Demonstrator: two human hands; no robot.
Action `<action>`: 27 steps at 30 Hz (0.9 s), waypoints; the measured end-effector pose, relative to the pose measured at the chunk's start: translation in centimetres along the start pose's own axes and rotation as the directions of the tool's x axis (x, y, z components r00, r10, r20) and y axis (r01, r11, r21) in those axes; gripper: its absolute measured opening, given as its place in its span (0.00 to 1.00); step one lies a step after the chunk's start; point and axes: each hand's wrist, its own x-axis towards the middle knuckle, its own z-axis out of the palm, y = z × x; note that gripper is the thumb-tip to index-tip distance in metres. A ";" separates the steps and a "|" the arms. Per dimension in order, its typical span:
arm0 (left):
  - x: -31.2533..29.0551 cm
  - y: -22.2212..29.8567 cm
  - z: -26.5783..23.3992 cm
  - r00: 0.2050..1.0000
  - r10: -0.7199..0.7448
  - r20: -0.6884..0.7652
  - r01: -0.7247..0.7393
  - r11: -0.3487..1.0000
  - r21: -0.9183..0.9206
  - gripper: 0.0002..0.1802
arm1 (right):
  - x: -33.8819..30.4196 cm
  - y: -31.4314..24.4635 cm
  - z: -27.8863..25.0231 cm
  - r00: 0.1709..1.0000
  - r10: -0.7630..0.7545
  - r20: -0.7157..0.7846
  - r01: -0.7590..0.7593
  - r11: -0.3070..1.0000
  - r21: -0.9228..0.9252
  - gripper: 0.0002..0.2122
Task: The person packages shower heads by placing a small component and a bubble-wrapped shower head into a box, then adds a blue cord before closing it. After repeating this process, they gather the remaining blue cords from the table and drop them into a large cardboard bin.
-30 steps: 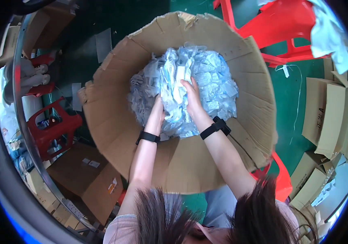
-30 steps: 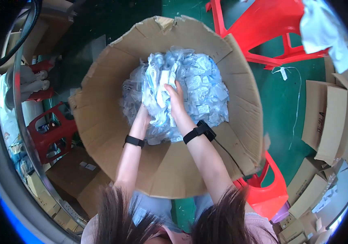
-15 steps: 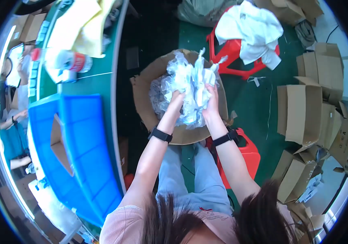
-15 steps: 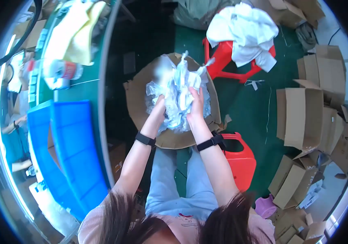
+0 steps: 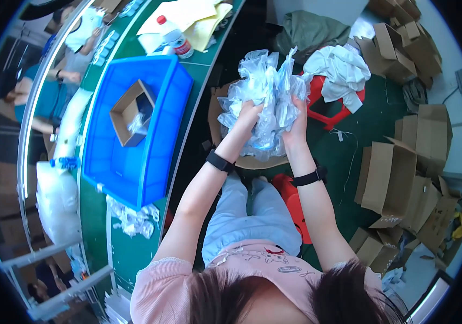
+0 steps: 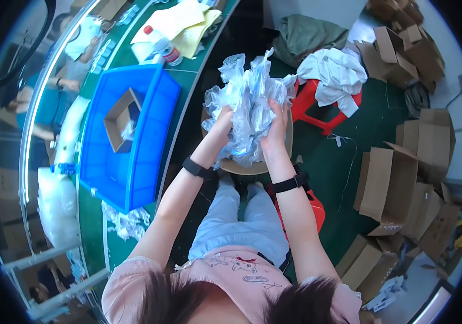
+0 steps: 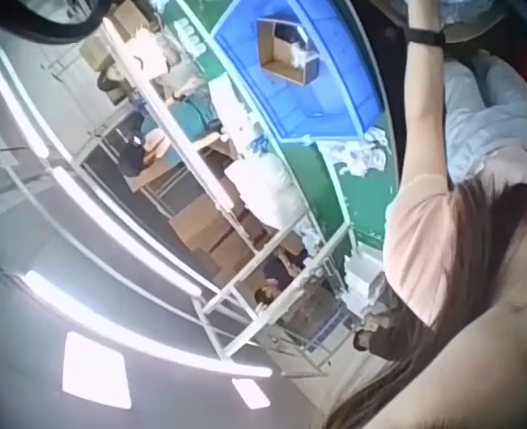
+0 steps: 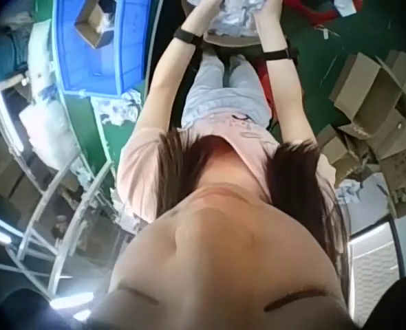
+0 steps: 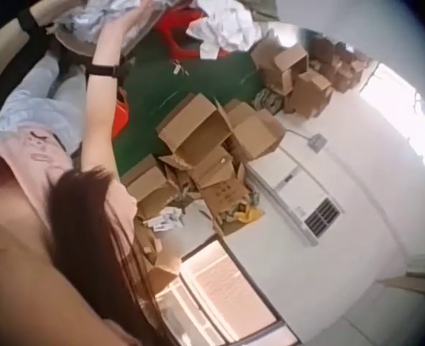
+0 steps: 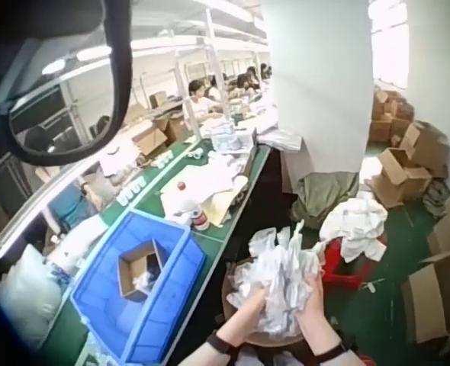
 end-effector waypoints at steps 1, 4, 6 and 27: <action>-0.7 -0.1 -0.5 0.998 0.014 -0.058 -0.014 1.000 0.001 0.32 | -0.6 0.0 0.8 1.000 0.021 0.021 -0.021 1.000 -0.004 0.22; -3.1 0.7 -1.5 0.990 0.071 -0.121 -0.074 0.997 -0.028 0.33 | -2.4 -0.1 2.9 0.993 0.093 0.076 -0.090 0.995 -0.035 0.23; -4.7 1.7 -2.2 0.986 0.144 -0.084 -0.149 0.986 -0.068 0.34 | -3.5 -0.2 4.7 0.988 0.114 0.105 -0.109 0.993 -0.050 0.23; -41.6 6.0 -28.3 0.525 0.359 -0.772 -0.602 0.797 -0.038 0.18 | -32.2 23.8 28.1 0.575 0.546 0.609 -0.466 0.831 -0.305 0.28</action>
